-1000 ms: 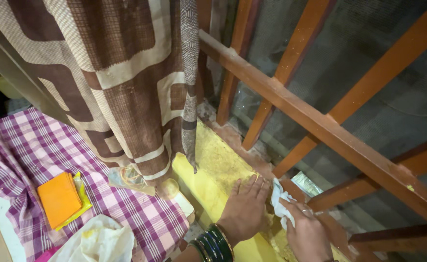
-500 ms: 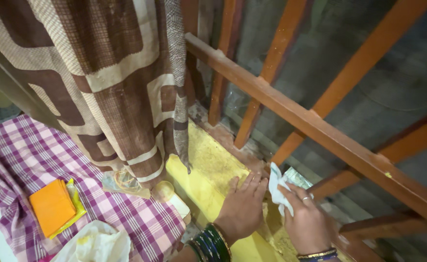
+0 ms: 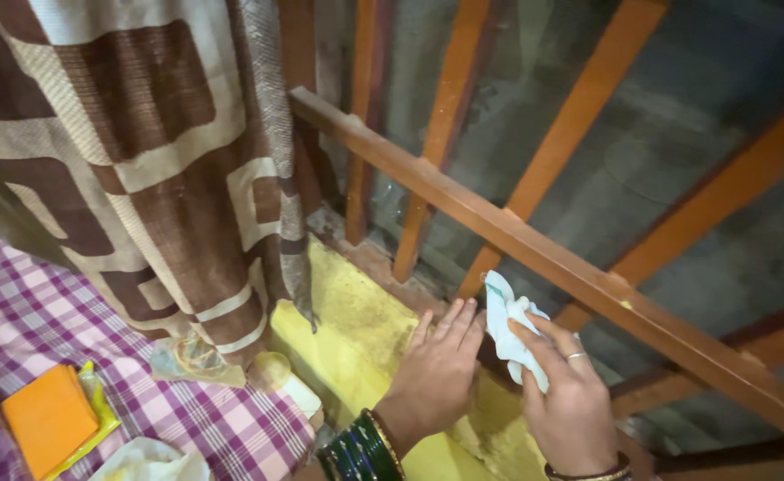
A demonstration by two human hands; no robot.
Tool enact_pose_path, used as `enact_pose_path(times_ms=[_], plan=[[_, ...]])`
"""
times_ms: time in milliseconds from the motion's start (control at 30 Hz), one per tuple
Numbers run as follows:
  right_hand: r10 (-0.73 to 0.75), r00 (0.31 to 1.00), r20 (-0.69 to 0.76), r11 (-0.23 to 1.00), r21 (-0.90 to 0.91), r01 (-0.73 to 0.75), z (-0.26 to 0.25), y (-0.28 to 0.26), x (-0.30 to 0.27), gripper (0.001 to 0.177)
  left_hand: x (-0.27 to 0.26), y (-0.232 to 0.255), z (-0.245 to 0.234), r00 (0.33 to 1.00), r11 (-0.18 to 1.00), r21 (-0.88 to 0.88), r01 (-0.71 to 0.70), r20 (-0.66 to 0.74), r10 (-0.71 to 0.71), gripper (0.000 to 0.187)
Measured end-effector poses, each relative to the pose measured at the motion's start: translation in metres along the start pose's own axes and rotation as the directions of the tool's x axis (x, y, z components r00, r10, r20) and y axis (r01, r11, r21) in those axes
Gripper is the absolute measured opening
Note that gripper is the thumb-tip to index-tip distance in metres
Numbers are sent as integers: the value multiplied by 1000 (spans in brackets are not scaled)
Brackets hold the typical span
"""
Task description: The person wipes the horizontal bars of a brown metal window frame using a white cloth. They repeatedly dip the cloth into a metal bowl of water on the floor to wet it before resuming the cleaning motion along the frame.
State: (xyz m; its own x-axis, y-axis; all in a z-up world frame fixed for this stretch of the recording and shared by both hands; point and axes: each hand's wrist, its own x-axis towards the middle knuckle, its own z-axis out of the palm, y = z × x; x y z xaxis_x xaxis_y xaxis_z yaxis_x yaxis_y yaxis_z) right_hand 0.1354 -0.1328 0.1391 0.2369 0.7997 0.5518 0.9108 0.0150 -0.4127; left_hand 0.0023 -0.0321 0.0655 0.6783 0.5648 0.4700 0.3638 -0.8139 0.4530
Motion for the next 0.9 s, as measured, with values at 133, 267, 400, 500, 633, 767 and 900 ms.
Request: enact_pose_path(times_ms=[133,267,400,500,633,767,900], plan=[[-43,999,-7,999,-28,43,-23,2,0,52,7,16,-8,1000,999,-30,-16,-4,16,65],[22,999,-47,999,-37,-24,-37,-3,-3,51,14,36,-20,999,998,-51,-35,-1,35,64],[1,995,-103,999,-50,-7,-57,-12,-7,52,22,54,-32,999,998,-51,-48,8,49,61],[-68,983,-169,990,-130,46,-78,-19,-9,51,28,64,-38,996,996,-28,-87,25,88,63],[-99,980,-170,978,-201,63,-106,-19,-7,52,36,77,-46,993,993,-13,-119,-3,119,66],[-152,971,-183,957,-273,98,-123,-12,-9,53,44,91,-52,986,986,-16,-164,-13,163,67],[-83,977,-195,930,-368,6,-133,3,-21,53,49,106,-51,978,977,-35,-209,-26,208,69]])
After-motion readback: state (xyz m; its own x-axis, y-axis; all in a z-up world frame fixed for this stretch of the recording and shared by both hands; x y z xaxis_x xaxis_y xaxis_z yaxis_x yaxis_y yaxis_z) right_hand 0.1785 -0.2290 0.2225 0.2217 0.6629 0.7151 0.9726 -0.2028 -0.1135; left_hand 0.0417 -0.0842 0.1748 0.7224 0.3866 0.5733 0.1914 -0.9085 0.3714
